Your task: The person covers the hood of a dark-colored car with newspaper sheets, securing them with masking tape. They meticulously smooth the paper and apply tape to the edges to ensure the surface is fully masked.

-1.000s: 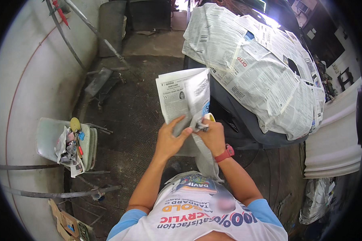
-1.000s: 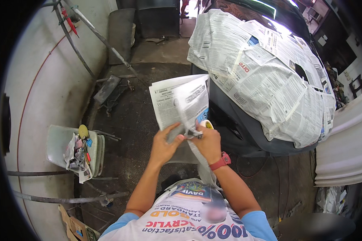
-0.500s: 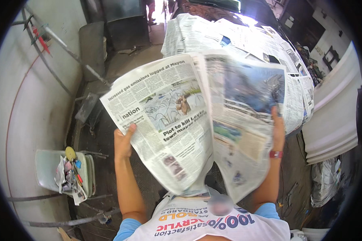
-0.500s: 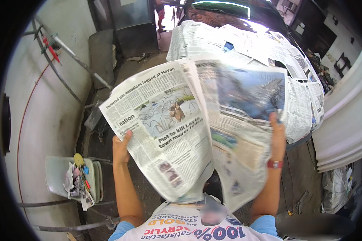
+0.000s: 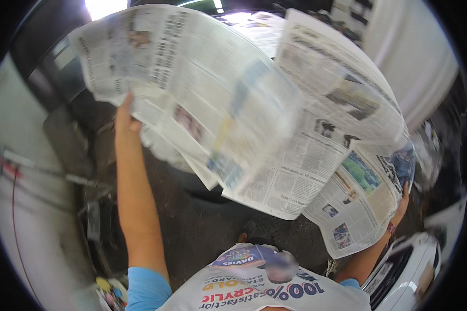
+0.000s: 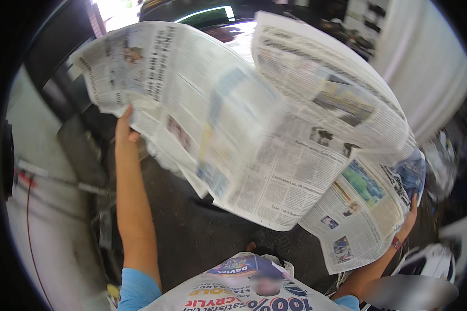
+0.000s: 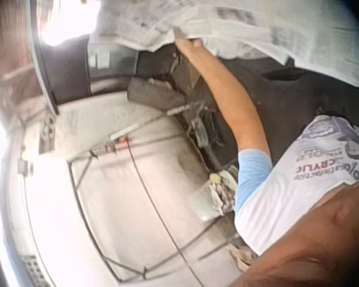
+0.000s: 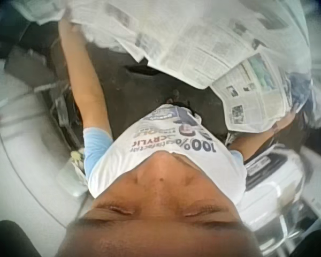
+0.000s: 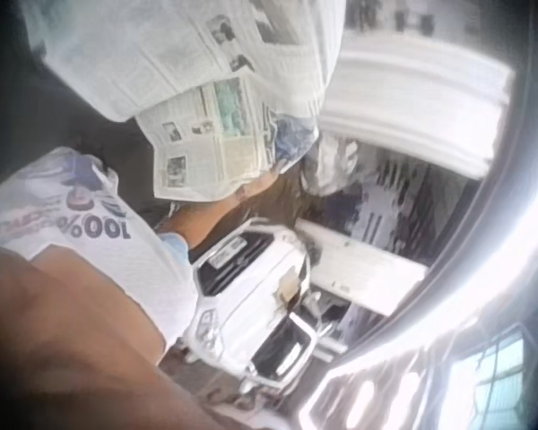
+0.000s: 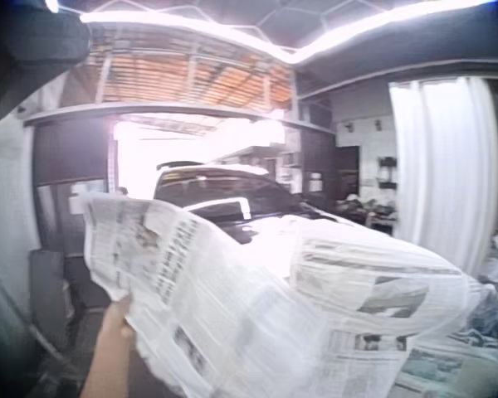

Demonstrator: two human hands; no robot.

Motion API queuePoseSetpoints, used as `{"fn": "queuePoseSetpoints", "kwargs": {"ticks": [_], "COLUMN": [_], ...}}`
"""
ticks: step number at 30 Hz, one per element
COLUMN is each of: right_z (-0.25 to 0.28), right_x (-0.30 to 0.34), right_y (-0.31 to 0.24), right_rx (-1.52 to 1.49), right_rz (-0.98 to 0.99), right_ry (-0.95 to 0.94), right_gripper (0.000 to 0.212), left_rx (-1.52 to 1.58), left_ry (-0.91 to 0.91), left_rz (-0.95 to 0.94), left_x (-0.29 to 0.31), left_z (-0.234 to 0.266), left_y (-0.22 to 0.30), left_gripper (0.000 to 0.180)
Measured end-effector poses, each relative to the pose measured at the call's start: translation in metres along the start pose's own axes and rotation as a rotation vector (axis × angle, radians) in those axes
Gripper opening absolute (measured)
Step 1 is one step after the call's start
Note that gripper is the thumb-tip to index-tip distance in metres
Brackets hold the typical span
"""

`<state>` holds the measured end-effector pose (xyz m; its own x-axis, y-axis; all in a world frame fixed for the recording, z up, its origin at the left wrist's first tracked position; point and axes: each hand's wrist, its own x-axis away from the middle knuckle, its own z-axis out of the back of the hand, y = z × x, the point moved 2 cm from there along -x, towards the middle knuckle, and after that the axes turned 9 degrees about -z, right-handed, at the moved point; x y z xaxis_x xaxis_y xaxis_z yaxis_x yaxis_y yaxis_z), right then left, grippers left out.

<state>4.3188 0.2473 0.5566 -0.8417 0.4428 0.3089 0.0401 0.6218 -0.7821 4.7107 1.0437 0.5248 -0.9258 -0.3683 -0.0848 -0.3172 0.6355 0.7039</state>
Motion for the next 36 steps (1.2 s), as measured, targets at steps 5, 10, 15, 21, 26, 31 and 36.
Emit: {"fn": "queuePoseSetpoints", "kwargs": {"ticks": [5, 10, 15, 21, 26, 31, 36], "right_z": [0.014, -0.028, -0.024, -0.081, -0.048, -0.105, -0.126], "right_x": [0.004, 0.027, 0.026, 0.085, 0.157, 0.182, 0.21], "right_y": [0.008, -0.002, -0.006, -0.019, -0.001, 0.006, 0.025], "right_rx": [-0.06, -0.155, 0.021, 0.577, 1.69, 1.281, 1.281], "right_rz": [0.065, 0.063, 0.294, 0.434, 0.778, 0.546, 0.531], "right_ry": [0.06, 0.229, 0.36, 0.863, 1.297, 1.525, 1.568], "right_gripper": [0.067, 0.067, 0.051, 0.055, 0.059, 0.058, 0.057], "left_rx": [0.102, 0.114, -0.168, -0.106, -0.335, -0.052, 0.28], "left_ry": [0.214, 0.177, 0.107, 0.133, -0.692, -1.435, -1.874], "left_rz": [-0.123, 0.019, 0.254, 0.364, -0.115, -0.199, -0.036], "left_x": [-0.149, -0.222, -0.259, -0.216, -0.067, 0.053, 0.137], "left_z": [-0.015, -0.068, -0.074, -0.09, -0.205, -0.367, -0.358], "left_y": [-0.041, -0.1, -0.14, -0.098, -0.18, -0.156, -0.148], "left_gripper": [0.046, 0.047, 0.051, 0.061, 0.049, 0.085, 0.092]}}
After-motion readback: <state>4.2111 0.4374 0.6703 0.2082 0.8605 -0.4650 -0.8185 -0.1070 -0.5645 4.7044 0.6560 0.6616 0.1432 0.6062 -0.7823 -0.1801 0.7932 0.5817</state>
